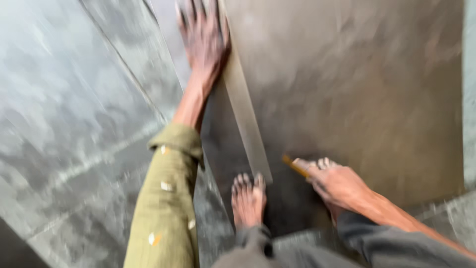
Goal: The person uses a metal square ruler and a yellow marking tool to draw straight lines on a large metal sheet placed on the floor. They repeatedly reposition the ruler and draw parallel lines across the sheet's surface.
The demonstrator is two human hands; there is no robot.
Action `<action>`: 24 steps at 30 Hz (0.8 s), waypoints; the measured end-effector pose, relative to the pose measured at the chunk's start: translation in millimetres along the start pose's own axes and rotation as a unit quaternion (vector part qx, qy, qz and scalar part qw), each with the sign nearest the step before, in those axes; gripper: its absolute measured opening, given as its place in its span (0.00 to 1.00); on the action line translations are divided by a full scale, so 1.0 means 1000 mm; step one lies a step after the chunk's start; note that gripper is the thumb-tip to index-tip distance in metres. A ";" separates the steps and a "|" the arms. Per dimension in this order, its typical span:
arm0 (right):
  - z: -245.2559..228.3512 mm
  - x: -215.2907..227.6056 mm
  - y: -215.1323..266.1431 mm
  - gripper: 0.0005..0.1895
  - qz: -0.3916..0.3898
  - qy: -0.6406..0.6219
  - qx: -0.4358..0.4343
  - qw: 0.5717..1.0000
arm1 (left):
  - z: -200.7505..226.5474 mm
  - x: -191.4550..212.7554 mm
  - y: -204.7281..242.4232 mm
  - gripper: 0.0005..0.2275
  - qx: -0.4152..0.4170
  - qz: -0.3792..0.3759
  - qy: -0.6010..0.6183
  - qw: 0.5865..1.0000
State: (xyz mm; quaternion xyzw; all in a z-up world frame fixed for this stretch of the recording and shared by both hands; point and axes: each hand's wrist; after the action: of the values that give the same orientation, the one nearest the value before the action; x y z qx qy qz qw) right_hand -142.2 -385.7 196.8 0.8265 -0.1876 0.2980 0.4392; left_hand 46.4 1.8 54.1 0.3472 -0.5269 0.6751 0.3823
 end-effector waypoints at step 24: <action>0.071 0.002 -0.022 0.47 0.262 -0.095 -0.080 0.957 | 0.191 -0.036 -0.058 0.37 0.041 -0.128 0.009 0.991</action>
State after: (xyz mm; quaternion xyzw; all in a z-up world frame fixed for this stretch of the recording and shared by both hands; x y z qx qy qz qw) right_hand -104.9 -433.3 154.0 0.7350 -0.4615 0.3069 0.3905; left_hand 126.4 -181.8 87.6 0.4208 -0.4465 0.6446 0.4561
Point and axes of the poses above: each hand's wrist, its own y-axis away from the middle knuckle, its own x-axis out of the back of the hand, z = x × y, and after that the axes turned 8 degrees about -y, right-handed
